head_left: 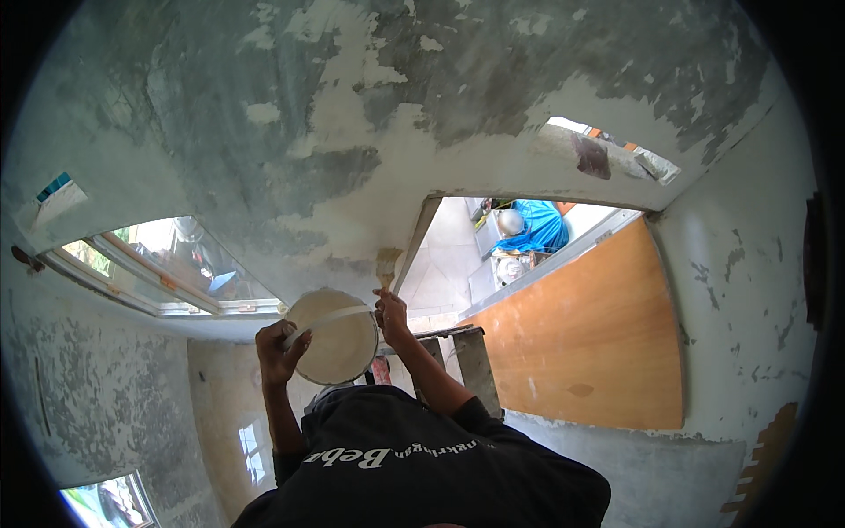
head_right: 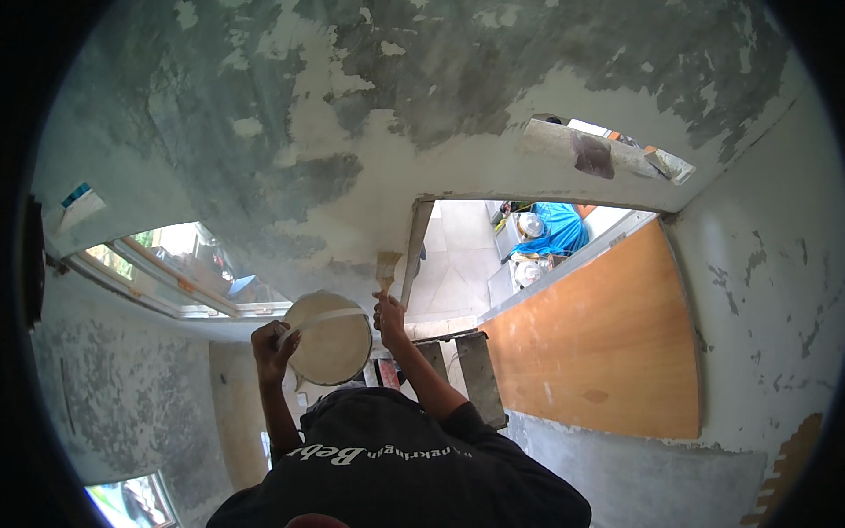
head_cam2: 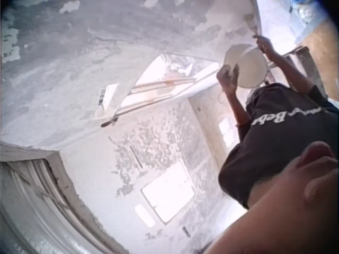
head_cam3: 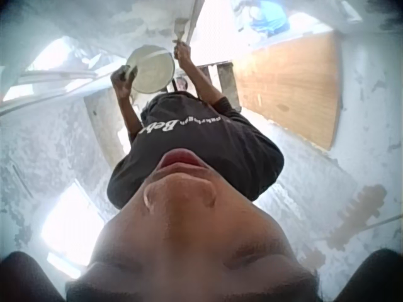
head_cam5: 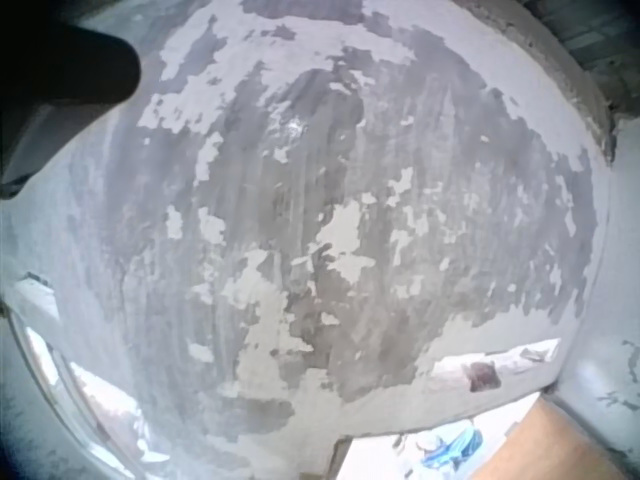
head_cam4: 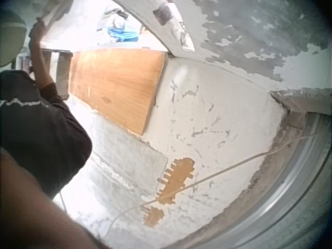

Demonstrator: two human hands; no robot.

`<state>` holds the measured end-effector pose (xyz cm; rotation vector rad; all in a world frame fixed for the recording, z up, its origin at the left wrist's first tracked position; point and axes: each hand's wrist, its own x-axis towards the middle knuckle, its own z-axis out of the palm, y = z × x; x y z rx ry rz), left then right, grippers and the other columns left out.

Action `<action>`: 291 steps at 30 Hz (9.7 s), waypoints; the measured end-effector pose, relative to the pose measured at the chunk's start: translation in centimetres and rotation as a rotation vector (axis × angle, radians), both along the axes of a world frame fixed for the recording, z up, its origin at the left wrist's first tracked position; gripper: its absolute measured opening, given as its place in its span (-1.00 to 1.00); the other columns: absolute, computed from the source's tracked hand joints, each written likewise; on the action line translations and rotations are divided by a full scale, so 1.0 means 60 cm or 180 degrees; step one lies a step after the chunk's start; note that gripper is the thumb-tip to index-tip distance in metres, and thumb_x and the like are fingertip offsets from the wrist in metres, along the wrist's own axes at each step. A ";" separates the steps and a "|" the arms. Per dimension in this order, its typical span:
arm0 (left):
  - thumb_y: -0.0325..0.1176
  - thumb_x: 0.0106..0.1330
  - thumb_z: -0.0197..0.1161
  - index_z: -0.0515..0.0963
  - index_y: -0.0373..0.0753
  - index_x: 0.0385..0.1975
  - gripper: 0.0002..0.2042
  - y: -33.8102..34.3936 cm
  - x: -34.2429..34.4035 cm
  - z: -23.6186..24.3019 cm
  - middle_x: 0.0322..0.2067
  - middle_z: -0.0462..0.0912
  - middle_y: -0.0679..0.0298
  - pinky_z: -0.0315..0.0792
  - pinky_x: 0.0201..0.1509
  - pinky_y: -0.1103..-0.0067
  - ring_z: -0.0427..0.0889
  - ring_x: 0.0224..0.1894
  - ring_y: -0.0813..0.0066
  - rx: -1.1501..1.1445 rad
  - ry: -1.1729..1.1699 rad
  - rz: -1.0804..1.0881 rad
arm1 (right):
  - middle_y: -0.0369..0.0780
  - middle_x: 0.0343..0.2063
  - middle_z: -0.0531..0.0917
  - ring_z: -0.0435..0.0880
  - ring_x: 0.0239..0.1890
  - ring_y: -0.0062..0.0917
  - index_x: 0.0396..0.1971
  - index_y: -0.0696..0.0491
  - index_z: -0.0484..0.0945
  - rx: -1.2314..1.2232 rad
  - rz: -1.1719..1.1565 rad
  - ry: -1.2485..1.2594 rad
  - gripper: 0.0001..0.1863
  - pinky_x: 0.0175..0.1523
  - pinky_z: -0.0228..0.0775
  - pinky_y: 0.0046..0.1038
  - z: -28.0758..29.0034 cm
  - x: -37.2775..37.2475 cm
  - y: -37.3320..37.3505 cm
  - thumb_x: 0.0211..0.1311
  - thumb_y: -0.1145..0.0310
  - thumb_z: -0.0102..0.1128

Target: The person uses a brush to apply white paint from a bucket to a ceiling while standing on a ladder.

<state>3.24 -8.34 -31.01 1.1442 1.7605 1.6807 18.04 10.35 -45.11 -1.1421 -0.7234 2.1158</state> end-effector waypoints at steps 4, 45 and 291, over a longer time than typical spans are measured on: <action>-0.46 0.04 0.37 0.42 -0.33 -0.75 -0.74 -0.006 0.005 0.002 -0.76 0.44 0.34 0.17 -0.60 0.68 0.33 -0.68 0.72 0.0026 -0.0132 0.0209 | -0.46 -0.75 0.20 0.09 -0.81 -0.78 -0.19 0.16 0.46 -0.0500 0.0355 -0.0449 -0.72 -0.73 -0.17 -0.63 -0.062 0.009 -0.019 0.35 0.22 -0.01; -0.51 0.05 0.34 0.39 -0.34 -0.77 -0.73 0.011 0.003 0.015 -0.75 0.49 0.31 0.23 -0.59 0.69 0.41 -0.66 0.70 -0.0004 -0.0276 -0.0032 | -0.45 -0.76 0.14 0.03 -0.79 -0.74 -0.10 0.21 0.41 -0.1121 0.0257 -0.0220 -0.60 -0.68 -0.14 -0.63 -0.113 0.032 0.014 0.40 0.13 -0.10; -0.26 0.33 0.16 0.16 -0.07 -0.77 -0.57 0.153 0.105 0.023 -0.83 0.07 0.52 -0.14 -0.76 0.68 0.01 -0.82 0.80 -0.0041 -0.0673 0.0399 | -0.09 -0.35 0.69 0.70 -0.26 -0.26 -0.36 0.05 0.66 0.4144 0.3238 -0.3492 -0.80 -0.21 0.52 -0.28 0.154 0.066 -0.035 0.07 0.36 0.08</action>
